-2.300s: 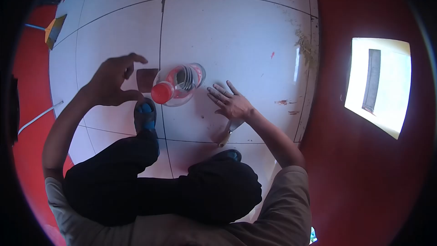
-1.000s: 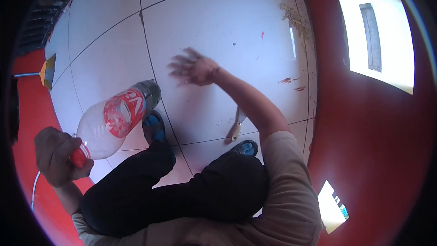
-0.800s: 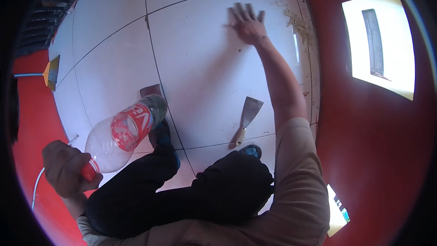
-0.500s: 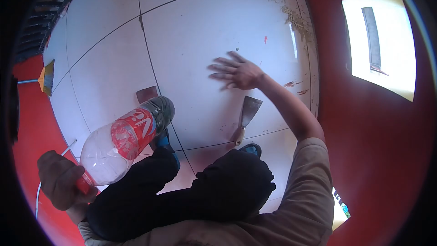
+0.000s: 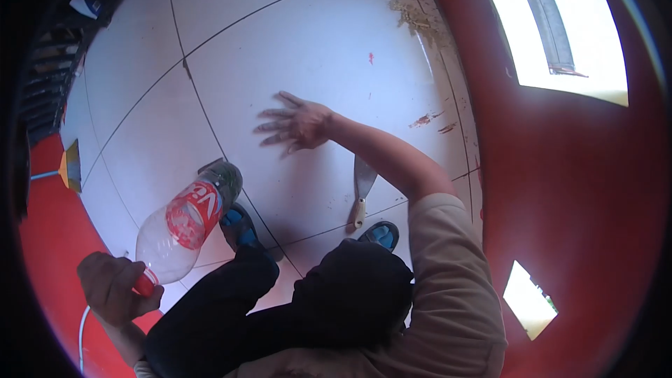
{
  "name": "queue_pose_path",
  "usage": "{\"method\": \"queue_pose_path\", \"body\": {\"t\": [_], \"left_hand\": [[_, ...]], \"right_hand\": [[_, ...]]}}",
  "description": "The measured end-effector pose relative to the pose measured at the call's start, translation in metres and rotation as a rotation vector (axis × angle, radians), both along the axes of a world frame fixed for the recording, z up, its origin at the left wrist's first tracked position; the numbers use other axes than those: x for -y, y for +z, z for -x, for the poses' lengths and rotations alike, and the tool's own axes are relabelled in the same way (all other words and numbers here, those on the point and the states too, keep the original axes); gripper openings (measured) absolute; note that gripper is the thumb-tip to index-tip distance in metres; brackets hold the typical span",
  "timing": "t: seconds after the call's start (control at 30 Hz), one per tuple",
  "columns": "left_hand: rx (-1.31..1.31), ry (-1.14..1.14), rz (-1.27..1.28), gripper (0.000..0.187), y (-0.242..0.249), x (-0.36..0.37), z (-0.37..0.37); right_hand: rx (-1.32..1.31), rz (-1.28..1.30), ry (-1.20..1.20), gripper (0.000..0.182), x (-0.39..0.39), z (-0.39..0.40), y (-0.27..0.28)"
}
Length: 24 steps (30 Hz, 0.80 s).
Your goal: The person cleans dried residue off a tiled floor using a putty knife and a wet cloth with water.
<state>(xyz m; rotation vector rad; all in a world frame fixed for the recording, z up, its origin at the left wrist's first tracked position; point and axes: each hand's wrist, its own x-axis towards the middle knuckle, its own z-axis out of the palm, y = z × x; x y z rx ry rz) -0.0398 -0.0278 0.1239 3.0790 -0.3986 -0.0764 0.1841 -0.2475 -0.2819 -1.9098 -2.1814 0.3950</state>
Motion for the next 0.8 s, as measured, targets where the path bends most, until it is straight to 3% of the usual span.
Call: {"method": "queue_pose_path", "body": {"t": [0.07, 0.13, 0.2, 0.3, 0.4, 0.43, 0.53, 0.57, 0.63, 0.7, 0.73, 0.77, 0.8], "left_hand": [[0.020, -0.009, -0.005, 0.034, 0.000, 0.001, 0.002], [0.050, -0.029, 0.015, 0.033, 0.003, 0.002, 0.003], [0.049, -0.034, 0.031, 0.032, 0.007, 0.003, 0.006], [0.064, -0.033, 0.035, 0.032, 0.009, 0.000, 0.008], [0.067, -0.036, 0.056, 0.032, 0.006, -0.007, 0.010], [0.056, -0.037, 0.067, 0.032, 0.003, -0.006, 0.009], [0.009, -0.057, 0.089, 0.033, -0.001, -0.004, 0.006], [-0.007, -0.069, 0.086, 0.033, -0.004, -0.004, 0.006], [-0.025, -0.087, 0.070, 0.034, -0.004, -0.004, 0.003], [-0.034, -0.102, 0.046, 0.035, -0.004, -0.004, 0.000], [-0.039, -0.105, 0.049, 0.036, -0.006, -0.003, -0.001], [-0.049, -0.107, 0.052, 0.036, -0.008, -0.001, 0.000], [-0.066, -0.112, 0.048, 0.037, -0.009, 0.001, -0.001]], "right_hand": [[0.089, 0.058, -0.171, 0.064, -0.020, -0.034, -0.005], [0.203, 0.094, -0.521, 0.064, -0.019, -0.091, 0.004], [0.207, -0.028, -0.908, 0.063, -0.009, -0.146, -0.027], [0.188, -0.093, -1.216, 0.065, 0.011, -0.172, -0.032], [0.249, 0.140, -0.686, 0.069, 0.057, -0.169, 0.003], [0.267, 0.235, -0.818, 0.070, 0.065, -0.173, 0.013], [0.101, -0.094, -1.273, 0.072, 0.099, -0.190, -0.011], [0.124, -0.110, -1.275, 0.073, 0.111, -0.184, -0.016], [0.180, -0.151, -1.281, 0.075, 0.130, -0.143, 0.003], [0.044, -0.219, -1.670, 0.080, 0.153, -0.088, 0.000], [0.051, -0.119, -1.901, 0.083, 0.165, -0.070, -0.012], [-0.157, 0.006, -2.146, 0.087, 0.170, -0.061, -0.014], [-0.086, 0.057, -2.166, 0.087, 0.169, -0.063, -0.020]]}}
